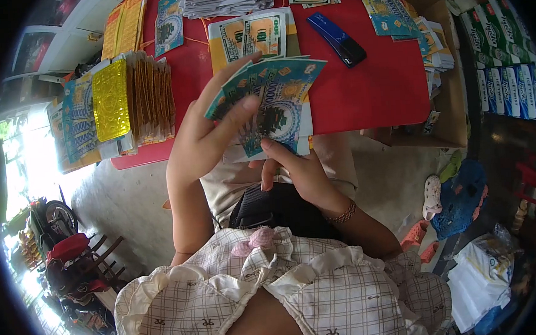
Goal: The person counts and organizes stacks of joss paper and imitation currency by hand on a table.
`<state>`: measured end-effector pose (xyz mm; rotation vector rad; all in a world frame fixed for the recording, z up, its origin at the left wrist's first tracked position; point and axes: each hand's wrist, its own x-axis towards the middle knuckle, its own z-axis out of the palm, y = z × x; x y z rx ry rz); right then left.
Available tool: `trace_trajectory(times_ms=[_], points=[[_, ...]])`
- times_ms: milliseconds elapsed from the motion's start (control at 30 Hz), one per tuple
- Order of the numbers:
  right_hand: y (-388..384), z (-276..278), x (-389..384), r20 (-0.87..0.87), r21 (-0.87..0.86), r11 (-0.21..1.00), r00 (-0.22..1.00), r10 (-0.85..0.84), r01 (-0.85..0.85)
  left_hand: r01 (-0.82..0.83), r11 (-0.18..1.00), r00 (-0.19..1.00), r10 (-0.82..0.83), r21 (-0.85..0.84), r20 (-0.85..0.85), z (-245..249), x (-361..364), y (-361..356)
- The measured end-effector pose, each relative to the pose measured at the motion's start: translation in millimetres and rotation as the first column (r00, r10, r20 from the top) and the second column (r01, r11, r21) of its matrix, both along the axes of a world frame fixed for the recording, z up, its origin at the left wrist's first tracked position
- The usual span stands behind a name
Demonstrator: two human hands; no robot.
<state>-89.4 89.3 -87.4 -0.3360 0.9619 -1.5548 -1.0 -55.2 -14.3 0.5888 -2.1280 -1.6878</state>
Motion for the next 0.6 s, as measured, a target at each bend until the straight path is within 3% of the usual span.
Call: trace_trajectory(times_ms=[33,167,233,367,433,600], points=[[0.8,-1.0,-0.4,0.016,0.019,1.0,1.0,0.018,-0.019,-0.068,0.998,0.995,0.068,0.005,-0.072,-4.1,-1.8,0.3],[0.0,1.2,1.2,0.029,0.051,0.999,1.0,0.008,-0.01,-0.093,0.995,0.991,0.097,0.043,-0.097,-5.4,-2.7,-0.3],[-0.3,0.1,-1.0,0.021,0.038,0.999,0.999,0.027,-0.028,-0.001,0.977,0.994,0.023,0.212,-0.104,-1.9,-1.8,-0.5],[-1.3,2.8,-0.2,0.002,0.027,0.999,1.0,0.02,-0.02,0.039,0.955,0.992,-0.002,0.294,-0.126,-6.3,-1.6,-3.5],[0.5,-2.8,-0.7,-0.001,0.012,0.999,0.999,0.037,-0.037,0.006,0.872,0.995,0.045,0.489,-0.093,-3.3,-0.6,-3.4],[0.6,-3.1,-1.1,0.025,0.013,0.998,0.998,0.053,-0.053,-0.061,0.757,0.986,0.146,0.651,-0.077,-4.4,0.4,-4.1]])
